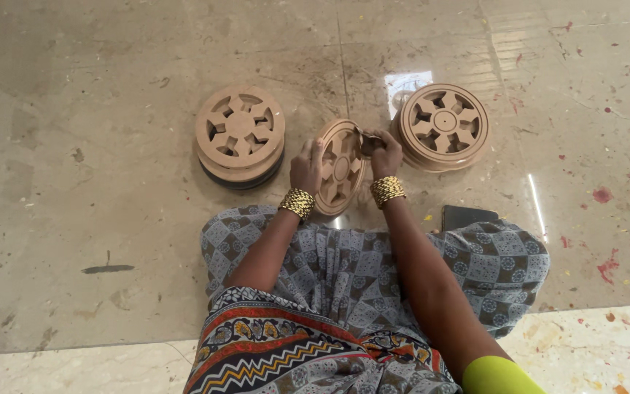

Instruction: The person sits on the floor sanding decorative wooden wheel-shaped discs. They hold each disc with one hand and rub a sanding block over its surface and edges, then set the finished disc on a stack and pick up the next one to sand.

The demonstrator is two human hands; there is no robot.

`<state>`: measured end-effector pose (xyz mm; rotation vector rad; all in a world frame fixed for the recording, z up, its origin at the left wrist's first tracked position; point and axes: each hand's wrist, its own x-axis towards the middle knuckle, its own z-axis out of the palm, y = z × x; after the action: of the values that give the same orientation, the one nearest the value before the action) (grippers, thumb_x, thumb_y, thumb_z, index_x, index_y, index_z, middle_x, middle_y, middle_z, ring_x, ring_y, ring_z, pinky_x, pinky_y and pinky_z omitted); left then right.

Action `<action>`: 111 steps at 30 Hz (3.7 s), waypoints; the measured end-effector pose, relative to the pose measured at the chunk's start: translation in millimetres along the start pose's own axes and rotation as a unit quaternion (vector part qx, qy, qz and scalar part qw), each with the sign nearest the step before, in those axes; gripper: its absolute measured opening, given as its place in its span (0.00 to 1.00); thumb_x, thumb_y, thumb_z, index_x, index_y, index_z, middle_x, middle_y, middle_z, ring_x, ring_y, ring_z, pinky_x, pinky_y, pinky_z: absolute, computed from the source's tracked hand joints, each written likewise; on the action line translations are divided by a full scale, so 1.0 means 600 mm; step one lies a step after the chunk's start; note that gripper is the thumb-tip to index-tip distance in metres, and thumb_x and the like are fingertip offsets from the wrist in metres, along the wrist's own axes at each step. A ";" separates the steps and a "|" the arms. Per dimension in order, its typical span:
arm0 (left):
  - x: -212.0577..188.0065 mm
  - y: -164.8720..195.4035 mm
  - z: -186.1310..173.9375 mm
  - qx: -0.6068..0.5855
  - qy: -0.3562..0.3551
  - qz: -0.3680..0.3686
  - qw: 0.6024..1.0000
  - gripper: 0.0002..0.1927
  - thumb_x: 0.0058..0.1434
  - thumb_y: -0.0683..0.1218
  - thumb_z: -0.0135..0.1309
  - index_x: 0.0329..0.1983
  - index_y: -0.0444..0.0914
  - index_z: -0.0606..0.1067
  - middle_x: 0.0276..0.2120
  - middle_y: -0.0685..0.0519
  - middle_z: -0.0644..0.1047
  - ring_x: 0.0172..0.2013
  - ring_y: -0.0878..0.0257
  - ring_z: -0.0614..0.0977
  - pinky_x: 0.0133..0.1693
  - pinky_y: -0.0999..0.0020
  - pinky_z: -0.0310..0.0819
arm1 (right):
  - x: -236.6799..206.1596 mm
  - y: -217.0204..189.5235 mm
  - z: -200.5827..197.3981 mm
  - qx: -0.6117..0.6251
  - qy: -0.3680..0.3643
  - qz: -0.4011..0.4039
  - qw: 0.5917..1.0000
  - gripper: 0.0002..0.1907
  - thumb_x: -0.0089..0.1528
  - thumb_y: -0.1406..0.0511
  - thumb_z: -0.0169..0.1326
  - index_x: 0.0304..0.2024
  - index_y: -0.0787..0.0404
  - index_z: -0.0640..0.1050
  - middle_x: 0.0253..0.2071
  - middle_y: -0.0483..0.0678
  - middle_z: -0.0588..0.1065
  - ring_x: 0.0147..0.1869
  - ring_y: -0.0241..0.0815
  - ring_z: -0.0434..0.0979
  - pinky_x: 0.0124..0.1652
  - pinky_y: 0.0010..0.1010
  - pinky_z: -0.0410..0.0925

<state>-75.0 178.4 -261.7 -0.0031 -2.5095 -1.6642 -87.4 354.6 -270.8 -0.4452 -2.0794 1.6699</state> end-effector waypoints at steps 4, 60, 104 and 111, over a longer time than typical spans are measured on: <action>-0.008 -0.013 0.010 0.025 -0.003 0.000 1.000 0.27 0.73 0.63 0.38 0.43 0.38 0.77 0.26 0.43 0.80 0.29 0.45 0.84 0.31 0.51 0.74 | 0.014 -0.007 -0.021 -0.097 -0.043 -0.025 0.994 0.15 0.63 0.77 0.48 0.45 0.62 0.84 0.39 0.52 0.84 0.39 0.40 0.85 0.39 0.30 0.76; 0.008 -0.015 0.054 0.076 -0.019 -0.009 0.997 0.43 0.71 0.71 0.18 0.42 0.37 0.78 0.25 0.40 0.79 0.30 0.41 0.82 0.33 0.47 0.75 | -0.021 -0.040 -0.018 -0.116 -0.068 -0.093 0.987 0.11 0.68 0.72 0.53 0.40 0.55 0.85 0.41 0.50 0.84 0.37 0.40 0.87 0.31 0.26 0.79; 0.025 -0.007 0.068 -0.175 0.011 -0.044 0.984 0.47 0.72 0.73 0.21 0.57 0.31 0.76 0.49 0.41 0.82 0.50 0.50 0.84 0.52 0.60 0.76 | 0.014 -0.057 -0.035 0.278 -0.200 0.250 0.906 0.18 0.61 0.79 0.42 0.52 0.74 0.73 0.42 0.59 0.79 0.39 0.51 0.85 0.37 0.40 0.83; 0.038 0.004 0.053 -0.349 -0.044 -0.156 0.923 0.51 0.66 0.76 0.24 0.60 0.28 0.74 0.48 0.44 0.82 0.47 0.62 0.84 0.48 0.68 0.79 | -0.021 -0.032 -0.044 0.211 -0.249 0.267 0.907 0.17 0.62 0.79 0.44 0.53 0.76 0.74 0.41 0.63 0.78 0.33 0.52 0.85 0.32 0.36 0.82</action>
<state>-101.1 207.2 -269.3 0.2687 -1.8940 -2.6492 -62.4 366.0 -249.1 -0.5111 -1.9195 2.7312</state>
